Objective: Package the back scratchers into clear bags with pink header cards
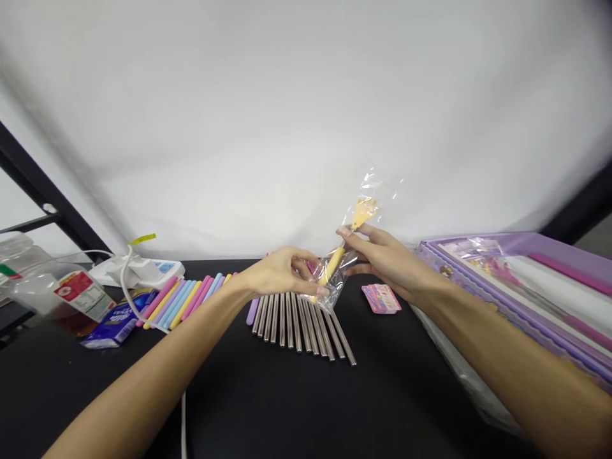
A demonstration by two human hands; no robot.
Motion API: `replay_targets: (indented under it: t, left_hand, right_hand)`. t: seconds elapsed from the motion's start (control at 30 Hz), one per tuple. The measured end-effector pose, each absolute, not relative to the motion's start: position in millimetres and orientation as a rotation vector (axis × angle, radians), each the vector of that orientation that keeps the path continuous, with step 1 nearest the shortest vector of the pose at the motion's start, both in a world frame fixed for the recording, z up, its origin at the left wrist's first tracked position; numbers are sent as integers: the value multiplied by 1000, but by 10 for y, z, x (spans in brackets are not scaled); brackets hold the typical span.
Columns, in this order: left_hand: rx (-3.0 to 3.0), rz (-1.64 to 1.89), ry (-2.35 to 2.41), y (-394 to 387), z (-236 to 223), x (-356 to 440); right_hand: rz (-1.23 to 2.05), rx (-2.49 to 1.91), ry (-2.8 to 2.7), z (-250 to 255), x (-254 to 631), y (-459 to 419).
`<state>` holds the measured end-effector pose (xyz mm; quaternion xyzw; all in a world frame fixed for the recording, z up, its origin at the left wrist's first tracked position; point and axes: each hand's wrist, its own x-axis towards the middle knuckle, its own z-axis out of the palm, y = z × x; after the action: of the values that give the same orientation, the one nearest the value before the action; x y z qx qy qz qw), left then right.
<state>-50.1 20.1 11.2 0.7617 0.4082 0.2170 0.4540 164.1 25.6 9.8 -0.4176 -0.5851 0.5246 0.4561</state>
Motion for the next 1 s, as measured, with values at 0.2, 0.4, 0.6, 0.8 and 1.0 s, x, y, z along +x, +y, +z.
replay_targets:
  t: [0.2,0.4,0.6,0.8,1.0]
  left_hand:
    - [1792,398,862,170,112,-453]
    - [1954,1029,869,169,158,-410]
    - [1932,1091,860,175,141,-360]
    - [1801,1131,858,188,138,-392]
    - [1779,1178,835,181,137,-396]
  right_hand:
    - [1278,-918,-1497,76,1686,313]
    - [1457,-999,-1800,141,1699,238]
    - [1476,-960,-2082,217,1632,115]
    - [1492,-1085,-2254,247,1659,74]
    - [1523,-1060,-2319,228,1693,73]
